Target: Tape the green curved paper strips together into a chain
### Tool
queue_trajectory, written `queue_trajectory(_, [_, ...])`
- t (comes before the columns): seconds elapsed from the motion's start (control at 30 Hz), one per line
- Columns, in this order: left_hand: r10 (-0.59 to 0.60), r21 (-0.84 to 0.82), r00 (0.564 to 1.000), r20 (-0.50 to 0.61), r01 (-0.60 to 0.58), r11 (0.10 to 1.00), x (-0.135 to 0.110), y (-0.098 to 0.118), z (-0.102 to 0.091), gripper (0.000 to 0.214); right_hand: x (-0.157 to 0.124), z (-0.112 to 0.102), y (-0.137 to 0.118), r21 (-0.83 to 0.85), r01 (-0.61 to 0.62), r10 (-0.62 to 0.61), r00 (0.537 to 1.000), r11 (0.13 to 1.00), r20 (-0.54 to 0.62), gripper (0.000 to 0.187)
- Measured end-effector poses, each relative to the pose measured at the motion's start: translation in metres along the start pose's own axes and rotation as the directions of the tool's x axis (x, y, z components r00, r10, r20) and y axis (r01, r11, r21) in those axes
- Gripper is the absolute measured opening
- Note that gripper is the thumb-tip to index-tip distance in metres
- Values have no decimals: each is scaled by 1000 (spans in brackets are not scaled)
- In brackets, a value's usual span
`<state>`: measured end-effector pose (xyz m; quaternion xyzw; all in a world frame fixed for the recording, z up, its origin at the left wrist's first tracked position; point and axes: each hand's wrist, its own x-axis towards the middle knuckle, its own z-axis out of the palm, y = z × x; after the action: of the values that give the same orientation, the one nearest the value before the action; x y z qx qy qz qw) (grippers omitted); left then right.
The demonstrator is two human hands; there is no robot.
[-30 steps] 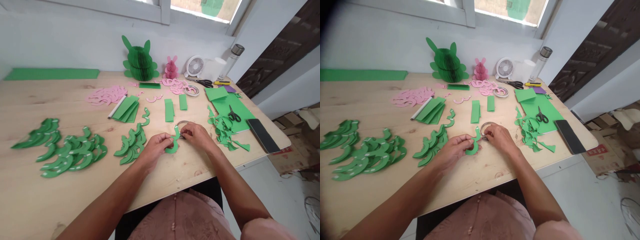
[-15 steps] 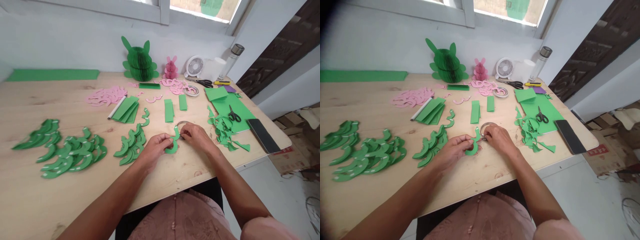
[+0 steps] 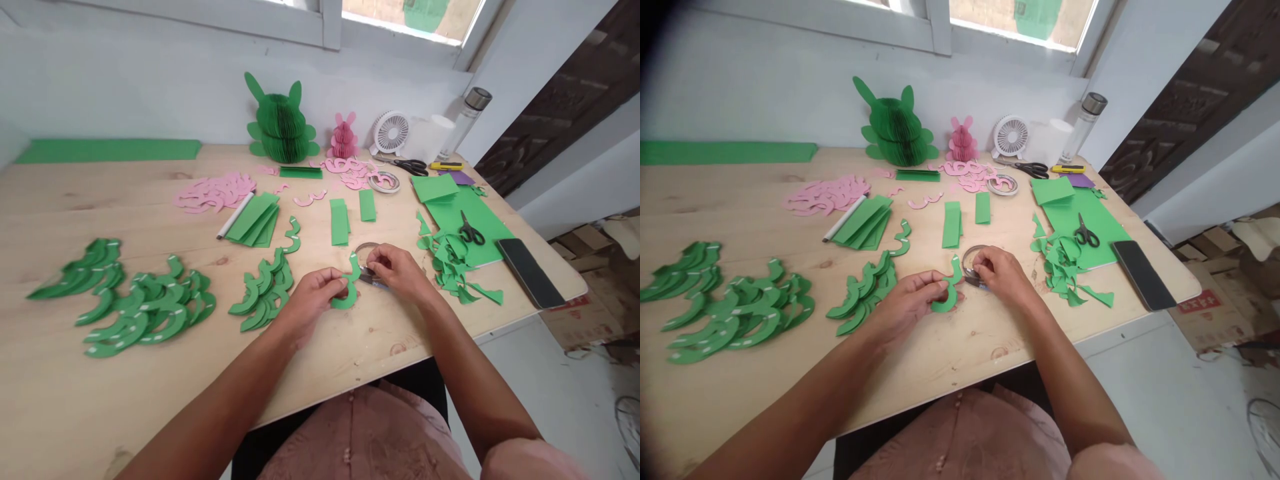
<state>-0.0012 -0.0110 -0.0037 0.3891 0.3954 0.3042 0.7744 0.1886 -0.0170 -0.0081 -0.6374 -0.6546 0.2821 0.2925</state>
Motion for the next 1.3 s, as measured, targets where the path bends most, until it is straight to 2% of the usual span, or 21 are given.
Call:
queue_trajectory(0.17, [-6, 5, 1000, -7, 6, 1000, 1, 0, -1, 17, -1, -2, 3, 87, -50, 51, 999, 995, -3, 5])
queue_trajectory(0.27, [-8, 9, 1000, -12, 8, 1000, 0, 0, -1, 17, -3, -5, -3, 240, -74, 73, 997, 968, 12, 6])
queue_trajectory(0.4, [-7, -3, 1000, -12, 7, 1000, 0, 0, 0, 16, -8, -10, -17, 510, -112, 100, 994, 853, 52, 12])
queue_trajectory(0.57, [4, 7, 1000, -27, -4, 1000, 0, 0, 2, 14, -12, -8, -21, 660, -157, 159, 986, 735, 57, 16])
queue_trajectory(0.7, [-3, -1, 1000, -23, 3, 1000, -2, 1, 3, 18, -13, -3, -20, 775, -193, 206, 975, 602, 83, 18])
queue_trajectory(0.9, [29, 6, 997, -73, -29, 1000, -1, 3, 0, 20, -13, 0, -26, 861, -184, 221, 972, 475, 85, 16])
queue_trajectory(1.3, [22, 5, 993, -113, -21, 1000, -2, 6, 1, 21, -15, 5, -24, 892, -166, 161, 981, 421, 107, 12])
